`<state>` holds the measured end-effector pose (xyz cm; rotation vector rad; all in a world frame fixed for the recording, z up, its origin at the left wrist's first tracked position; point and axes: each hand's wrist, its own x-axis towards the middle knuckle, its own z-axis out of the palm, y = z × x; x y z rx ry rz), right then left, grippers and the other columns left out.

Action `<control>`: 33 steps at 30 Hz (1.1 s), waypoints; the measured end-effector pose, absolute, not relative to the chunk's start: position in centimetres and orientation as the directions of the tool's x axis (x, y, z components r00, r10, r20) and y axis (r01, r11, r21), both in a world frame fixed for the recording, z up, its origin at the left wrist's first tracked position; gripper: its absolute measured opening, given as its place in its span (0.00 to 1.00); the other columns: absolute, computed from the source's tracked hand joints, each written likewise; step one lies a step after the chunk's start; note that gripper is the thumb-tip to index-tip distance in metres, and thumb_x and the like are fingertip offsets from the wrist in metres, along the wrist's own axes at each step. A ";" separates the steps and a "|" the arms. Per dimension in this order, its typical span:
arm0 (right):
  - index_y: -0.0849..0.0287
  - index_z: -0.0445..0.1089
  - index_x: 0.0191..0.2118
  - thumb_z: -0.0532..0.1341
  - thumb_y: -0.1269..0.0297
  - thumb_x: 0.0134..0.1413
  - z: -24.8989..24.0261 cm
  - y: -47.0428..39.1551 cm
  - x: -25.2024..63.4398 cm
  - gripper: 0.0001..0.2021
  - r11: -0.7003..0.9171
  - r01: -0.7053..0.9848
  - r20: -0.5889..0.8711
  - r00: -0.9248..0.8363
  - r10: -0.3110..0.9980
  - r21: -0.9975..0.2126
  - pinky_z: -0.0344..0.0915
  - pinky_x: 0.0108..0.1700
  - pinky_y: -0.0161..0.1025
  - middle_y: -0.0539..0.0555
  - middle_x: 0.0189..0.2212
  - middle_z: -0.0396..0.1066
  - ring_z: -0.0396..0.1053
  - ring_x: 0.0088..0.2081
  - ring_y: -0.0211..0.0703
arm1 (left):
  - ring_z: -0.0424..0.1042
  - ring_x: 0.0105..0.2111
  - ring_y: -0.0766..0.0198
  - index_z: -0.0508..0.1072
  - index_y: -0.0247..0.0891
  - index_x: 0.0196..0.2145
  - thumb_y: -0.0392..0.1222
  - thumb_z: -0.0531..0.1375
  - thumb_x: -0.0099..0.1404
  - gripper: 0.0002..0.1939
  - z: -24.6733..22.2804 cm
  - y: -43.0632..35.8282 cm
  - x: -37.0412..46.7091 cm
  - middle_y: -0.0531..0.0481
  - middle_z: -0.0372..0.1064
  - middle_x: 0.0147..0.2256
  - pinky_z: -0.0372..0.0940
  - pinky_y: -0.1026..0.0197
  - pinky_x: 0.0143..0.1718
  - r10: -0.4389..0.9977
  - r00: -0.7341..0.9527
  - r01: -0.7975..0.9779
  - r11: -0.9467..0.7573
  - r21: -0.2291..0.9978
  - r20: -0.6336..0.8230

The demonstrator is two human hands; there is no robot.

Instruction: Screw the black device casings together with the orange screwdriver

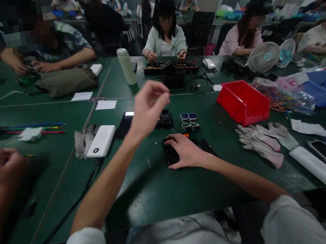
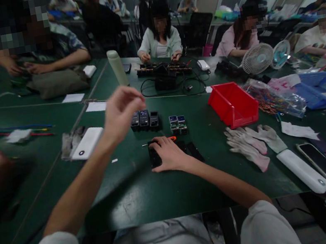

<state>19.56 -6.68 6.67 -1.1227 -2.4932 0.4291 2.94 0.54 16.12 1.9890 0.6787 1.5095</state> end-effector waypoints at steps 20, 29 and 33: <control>0.58 0.54 0.63 0.71 0.56 0.40 4.6 0.6 32.4 0.43 0.501 0.707 0.296 -0.404 0.866 -0.500 0.49 0.64 0.59 0.63 0.63 0.52 0.50 0.65 0.59 | 0.51 0.63 0.48 0.59 0.43 0.59 0.51 0.63 0.57 0.34 2.7 -6.2 0.7 0.40 0.50 0.62 0.52 0.42 0.64 0.689 0.633 0.398 -0.680 0.616 0.352; 0.59 0.54 0.62 0.73 0.59 0.36 2.0 2.8 33.0 0.46 0.426 0.629 0.285 -0.318 0.904 -0.650 0.57 0.61 0.53 0.62 0.59 0.57 0.59 0.60 0.56 | 0.54 0.62 0.50 0.59 0.42 0.58 0.53 0.63 0.56 0.35 2.3 -6.5 0.5 0.40 0.51 0.61 0.54 0.44 0.63 0.723 0.610 0.426 -0.643 0.636 0.323; 0.56 0.52 0.62 0.72 0.56 0.38 3.8 0.4 33.0 0.45 0.390 0.614 0.375 -0.162 0.913 -0.686 0.60 0.59 0.53 0.61 0.59 0.54 0.58 0.60 0.56 | 0.54 0.62 0.49 0.59 0.42 0.58 0.54 0.64 0.55 0.37 2.2 -6.6 0.5 0.40 0.51 0.61 0.54 0.42 0.63 0.735 0.597 0.435 -0.633 0.641 0.321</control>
